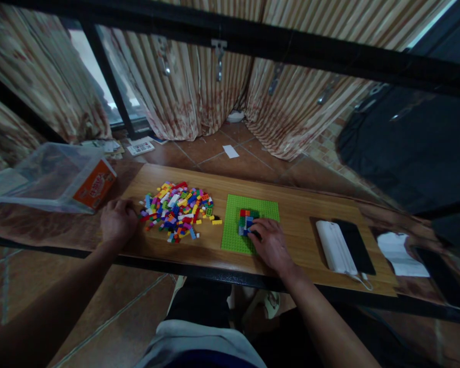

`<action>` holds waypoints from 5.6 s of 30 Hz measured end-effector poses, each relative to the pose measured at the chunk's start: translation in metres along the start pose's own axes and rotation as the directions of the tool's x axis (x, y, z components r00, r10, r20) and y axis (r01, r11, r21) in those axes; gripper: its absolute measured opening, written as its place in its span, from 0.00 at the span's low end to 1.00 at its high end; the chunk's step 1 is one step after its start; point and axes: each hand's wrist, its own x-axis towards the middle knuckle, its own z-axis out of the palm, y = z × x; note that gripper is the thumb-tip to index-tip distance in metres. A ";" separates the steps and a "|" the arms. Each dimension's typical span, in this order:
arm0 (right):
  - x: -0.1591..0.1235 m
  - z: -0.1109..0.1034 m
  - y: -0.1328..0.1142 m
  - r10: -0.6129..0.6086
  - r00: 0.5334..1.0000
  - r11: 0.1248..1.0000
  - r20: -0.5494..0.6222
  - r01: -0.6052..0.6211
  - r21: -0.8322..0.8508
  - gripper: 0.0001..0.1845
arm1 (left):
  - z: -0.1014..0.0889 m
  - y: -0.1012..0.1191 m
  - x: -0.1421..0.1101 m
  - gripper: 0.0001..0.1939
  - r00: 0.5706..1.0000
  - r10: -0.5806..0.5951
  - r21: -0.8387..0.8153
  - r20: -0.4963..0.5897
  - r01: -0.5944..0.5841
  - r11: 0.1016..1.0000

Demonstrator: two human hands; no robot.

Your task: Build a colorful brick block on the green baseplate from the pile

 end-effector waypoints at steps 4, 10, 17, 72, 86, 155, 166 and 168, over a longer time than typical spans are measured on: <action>0.001 -0.001 0.003 -0.025 0.999 1.000 0.023 0.025 0.009 0.05 | 0.000 0.000 -0.001 0.17 1.000 -0.003 -0.015 -0.008 0.003 1.000; 0.001 -0.001 0.010 -0.020 0.999 1.000 0.031 0.020 -0.022 0.09 | -0.002 0.002 -0.001 0.17 1.000 -0.022 -0.009 -0.007 0.022 1.000; 0.009 -0.008 0.013 -0.029 0.992 0.999 0.127 0.032 -0.018 0.08 | -0.003 0.002 -0.001 0.16 1.000 -0.024 -0.041 -0.005 0.024 0.999; 0.009 -0.023 0.015 -0.003 1.000 0.997 0.021 0.005 -0.072 0.12 | -0.004 0.003 0.000 0.15 0.998 -0.045 -0.081 0.035 0.048 0.996; 0.000 0.016 0.014 0.611 0.782 0.791 -0.127 -0.594 0.149 0.26 | 0.000 -0.001 0.001 0.15 1.000 0.006 -0.043 -0.004 -0.006 0.999; 0.043 0.070 -0.124 0.186 0.981 0.948 -0.049 -0.166 0.273 0.13 | -0.002 0.002 -0.003 0.16 1.000 -0.013 0.004 -0.007 0.013 1.000; 0.069 0.083 -0.129 0.130 0.989 0.991 0.072 -0.133 0.033 0.13 | -0.003 0.001 0.000 0.15 1.000 0.021 0.003 -0.004 -0.021 1.000; 0.068 0.083 -0.129 0.143 0.987 0.988 0.068 -0.147 0.052 0.12 | -0.003 0.000 0.000 0.15 1.000 0.013 0.015 0.002 -0.013 1.000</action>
